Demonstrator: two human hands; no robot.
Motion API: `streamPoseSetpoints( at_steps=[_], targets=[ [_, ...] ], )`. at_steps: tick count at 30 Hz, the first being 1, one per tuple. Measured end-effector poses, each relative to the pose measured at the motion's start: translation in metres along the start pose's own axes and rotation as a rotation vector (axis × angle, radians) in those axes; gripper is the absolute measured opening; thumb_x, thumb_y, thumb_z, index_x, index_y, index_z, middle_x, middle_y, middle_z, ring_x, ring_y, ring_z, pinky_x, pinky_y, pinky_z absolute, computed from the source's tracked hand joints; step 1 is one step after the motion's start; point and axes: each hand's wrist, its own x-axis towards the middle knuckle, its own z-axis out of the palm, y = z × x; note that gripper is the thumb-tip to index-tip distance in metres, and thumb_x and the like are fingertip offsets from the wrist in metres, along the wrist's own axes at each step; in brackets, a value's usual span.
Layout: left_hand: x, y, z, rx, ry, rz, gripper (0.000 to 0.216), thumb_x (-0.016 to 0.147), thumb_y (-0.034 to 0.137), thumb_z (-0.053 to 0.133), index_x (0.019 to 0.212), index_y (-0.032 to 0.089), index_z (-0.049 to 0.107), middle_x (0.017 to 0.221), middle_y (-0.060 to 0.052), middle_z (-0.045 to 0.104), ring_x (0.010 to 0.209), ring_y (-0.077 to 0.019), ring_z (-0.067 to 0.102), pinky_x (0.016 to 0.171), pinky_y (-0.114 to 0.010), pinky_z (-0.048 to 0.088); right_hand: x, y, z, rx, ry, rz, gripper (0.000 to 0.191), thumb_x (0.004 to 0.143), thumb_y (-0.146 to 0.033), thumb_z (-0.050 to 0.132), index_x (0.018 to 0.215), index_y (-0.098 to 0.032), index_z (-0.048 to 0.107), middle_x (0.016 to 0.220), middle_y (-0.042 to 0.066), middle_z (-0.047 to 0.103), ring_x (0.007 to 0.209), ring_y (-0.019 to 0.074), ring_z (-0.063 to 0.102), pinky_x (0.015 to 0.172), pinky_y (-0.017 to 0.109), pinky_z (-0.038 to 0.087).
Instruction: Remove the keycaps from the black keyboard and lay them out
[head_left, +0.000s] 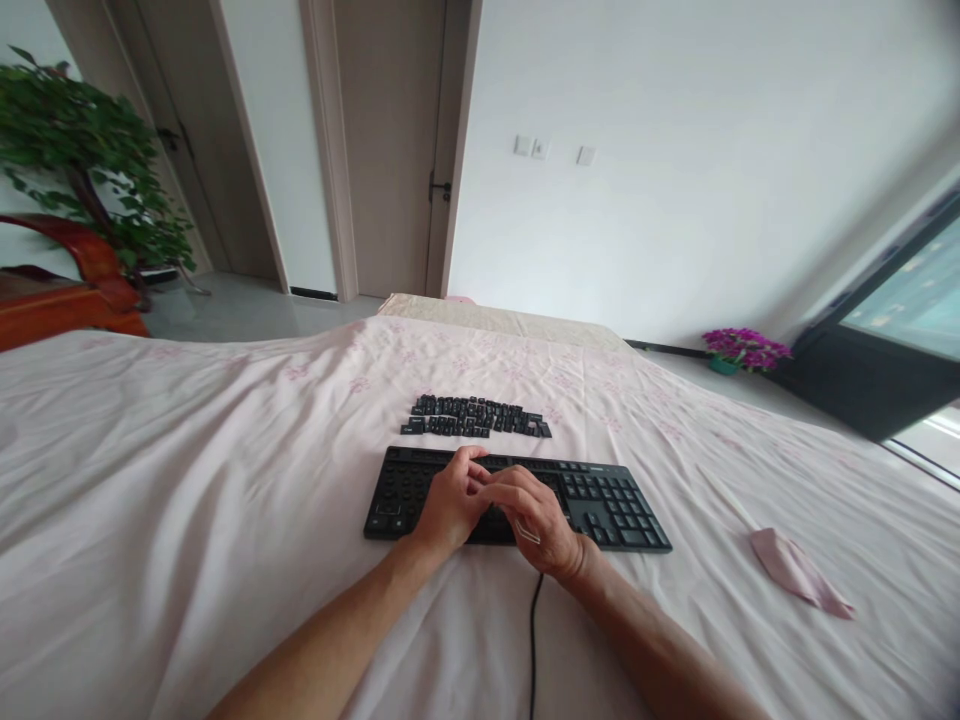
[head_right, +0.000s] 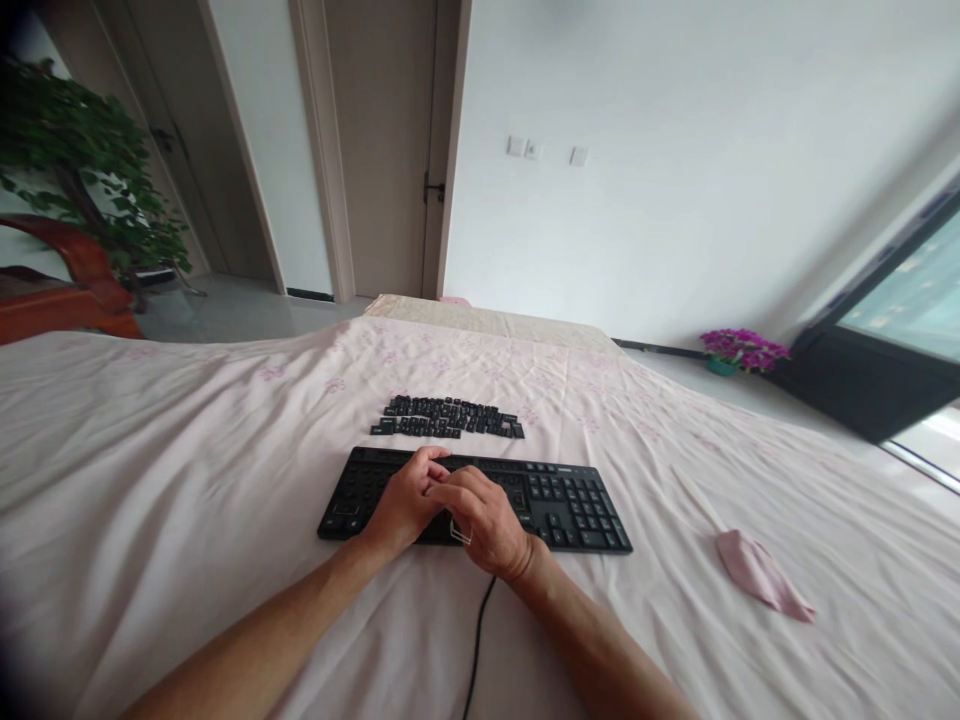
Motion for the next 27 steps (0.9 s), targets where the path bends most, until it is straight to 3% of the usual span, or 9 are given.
streamPoseSetpoints(
  at_steps=[2,5,10,17,20,27],
  targets=[
    [-0.001,0.0,0.001,-0.003,0.013,0.011,0.051,0.071,0.014,0.059,0.12,0.021,0.047,0.088,0.001,0.064,0.066,-0.0098,0.061,0.065,-0.023,0.049,0.003,0.0,-0.003,-0.075,0.051,0.086,0.031,0.093,-0.015,0.035,0.112,-0.024,0.057,0.088,0.007,0.06,0.083,0.0195,0.057,0.074,0.034,0.048],
    [-0.002,-0.001,0.001,-0.061,0.062,0.033,0.055,0.071,0.01,0.058,0.123,0.022,0.045,0.089,0.0,0.062,0.071,-0.0098,0.061,0.071,-0.024,0.05,0.008,0.004,-0.007,-0.22,0.087,0.336,0.023,0.092,-0.021,0.042,0.104,-0.023,0.062,0.09,0.007,0.061,0.084,0.0193,0.058,0.077,0.033,0.046],
    [-0.004,0.0,0.0,-0.157,0.089,0.089,0.051,0.075,0.012,0.059,0.123,0.022,0.044,0.089,0.0,0.06,0.073,-0.0101,0.062,0.072,-0.025,0.051,0.01,0.014,-0.003,-0.222,-0.01,0.642,0.011,0.082,-0.03,0.061,0.088,-0.023,0.066,0.085,0.003,0.067,0.079,0.0196,0.062,0.073,0.03,0.045],
    [-0.004,0.001,-0.001,-0.154,0.116,0.053,0.051,0.074,0.013,0.06,0.122,0.021,0.045,0.091,0.0,0.059,0.074,-0.0106,0.063,0.074,-0.026,0.051,0.021,0.034,-0.011,-0.136,-0.067,0.694,0.014,0.08,-0.03,0.06,0.082,-0.02,0.069,0.079,0.001,0.07,0.074,0.0183,0.063,0.067,0.027,0.043],
    [-0.004,-0.001,0.001,-0.08,0.127,0.071,0.044,0.075,0.011,0.058,0.117,0.02,0.049,0.094,-0.001,0.058,0.072,-0.0098,0.062,0.075,-0.026,0.051,0.031,0.059,-0.02,-0.308,-0.047,0.771,0.014,0.08,-0.031,0.059,0.084,-0.022,0.07,0.082,0.001,0.071,0.078,0.0182,0.063,0.068,0.026,0.041],
    [-0.004,-0.004,0.003,0.016,0.11,0.136,0.041,0.073,0.003,0.052,0.11,0.019,0.055,0.094,-0.002,0.058,0.07,-0.0086,0.06,0.075,-0.025,0.05,0.044,0.103,-0.013,-0.551,-0.201,0.877,0.016,0.082,-0.03,0.057,0.091,-0.027,0.07,0.091,0.0,0.071,0.085,0.0182,0.062,0.065,0.024,0.035]
  ],
)
